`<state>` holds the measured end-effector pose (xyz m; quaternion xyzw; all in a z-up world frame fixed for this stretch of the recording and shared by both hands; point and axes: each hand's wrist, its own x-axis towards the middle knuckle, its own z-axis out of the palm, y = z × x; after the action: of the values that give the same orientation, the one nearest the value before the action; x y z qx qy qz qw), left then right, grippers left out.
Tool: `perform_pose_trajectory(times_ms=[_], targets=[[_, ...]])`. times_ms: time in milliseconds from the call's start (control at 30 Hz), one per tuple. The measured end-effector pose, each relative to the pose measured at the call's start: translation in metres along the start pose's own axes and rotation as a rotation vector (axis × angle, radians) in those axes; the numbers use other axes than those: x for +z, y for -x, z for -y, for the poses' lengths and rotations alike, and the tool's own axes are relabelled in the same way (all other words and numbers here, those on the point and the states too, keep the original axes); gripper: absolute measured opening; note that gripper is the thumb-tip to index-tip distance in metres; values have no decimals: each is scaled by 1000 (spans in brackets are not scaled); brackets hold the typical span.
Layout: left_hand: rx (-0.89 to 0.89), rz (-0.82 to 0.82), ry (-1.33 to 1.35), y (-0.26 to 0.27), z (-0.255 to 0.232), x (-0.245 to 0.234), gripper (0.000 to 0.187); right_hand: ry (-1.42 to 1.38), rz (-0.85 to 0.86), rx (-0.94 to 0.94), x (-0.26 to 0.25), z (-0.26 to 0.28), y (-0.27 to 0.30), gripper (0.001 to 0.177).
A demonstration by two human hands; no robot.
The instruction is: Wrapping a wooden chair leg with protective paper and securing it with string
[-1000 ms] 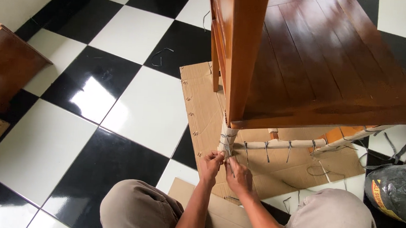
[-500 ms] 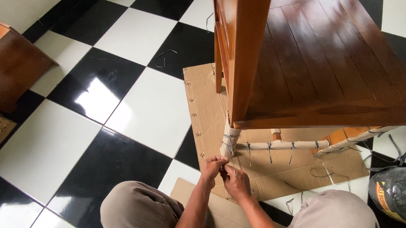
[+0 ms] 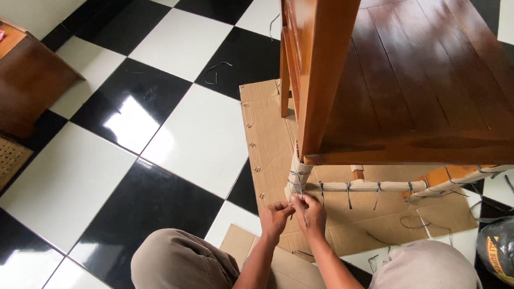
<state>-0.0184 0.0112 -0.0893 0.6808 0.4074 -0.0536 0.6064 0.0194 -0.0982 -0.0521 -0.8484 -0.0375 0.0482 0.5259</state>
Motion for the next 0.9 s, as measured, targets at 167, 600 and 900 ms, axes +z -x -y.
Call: perform_pose_trajectory(times_ms=[167, 600, 900], targets=[[17, 32, 34, 6, 1, -4, 12, 101, 128, 184, 15, -29, -18, 25], [38, -10, -109, 1, -3, -13, 22, 255, 94, -2, 15, -14, -6, 21], [158, -82, -330, 10, -27, -20, 19, 283, 81, -418, 0, -9, 4, 17]])
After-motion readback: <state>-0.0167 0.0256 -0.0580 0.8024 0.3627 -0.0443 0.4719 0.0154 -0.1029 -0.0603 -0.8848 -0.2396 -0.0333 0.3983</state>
